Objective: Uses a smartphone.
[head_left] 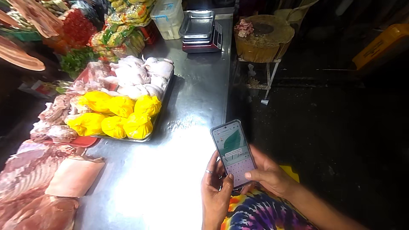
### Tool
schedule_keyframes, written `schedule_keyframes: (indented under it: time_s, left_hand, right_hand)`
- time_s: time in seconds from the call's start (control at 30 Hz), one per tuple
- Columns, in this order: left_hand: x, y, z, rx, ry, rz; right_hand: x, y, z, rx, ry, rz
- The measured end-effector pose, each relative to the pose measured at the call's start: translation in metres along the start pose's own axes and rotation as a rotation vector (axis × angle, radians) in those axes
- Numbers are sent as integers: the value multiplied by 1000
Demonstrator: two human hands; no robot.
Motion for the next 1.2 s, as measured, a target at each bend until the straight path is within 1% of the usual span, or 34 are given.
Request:
schedule_keyframes:
  time_s: [0.1, 0.17, 0.23, 0.3, 0.37, 0.5, 0.67, 0.83, 1.03, 1.2]
  left_hand:
    - [-2, 0, -3, -21, 30, -10]
    - [-2, 1, -4, -28, 48, -12]
    - [-2, 1, -3, -22, 60, -12]
    - [-1, 1, -2, -17, 57, -5]
    - [-1, 2, 0, -20, 51, 0]
    - [-1, 2, 0, -28, 60, 0]
    - [0, 2, 1, -33, 46, 2]
    - [0, 0, 2, -14, 44, 4]
    - [-3, 0, 2, 21, 35, 23]
    - [-1, -1, 1, 16, 45, 18]
  right_hand:
    - [0, -1, 2, -26, -111, -16]
    - [1, -2, 4, -29, -151, -26]
    - [1, -2, 5, -27, -125, -16]
    - [1, -2, 4, -43, -52, 2]
    - [1, -3, 3, -55, -19, 9]
    - [0, -2, 3, -65, -58, -6]
    - [1, -2, 3, -27, 27, 16]
    - [0, -1, 2, 10, 60, -1]
    - [-2, -1, 2, 17, 42, -29]
    - [-2, -2, 3, 45, 43, -11]
Point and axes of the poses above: each hand's wrist, its own x-axis towards the middle knuckle, its own z-axis out of the back of the hand, y = z × x, the point moved 6 cm from there along x, towards the middle knuckle, and after that the axes turned 4 degrees about y, right-handed, at the moved point
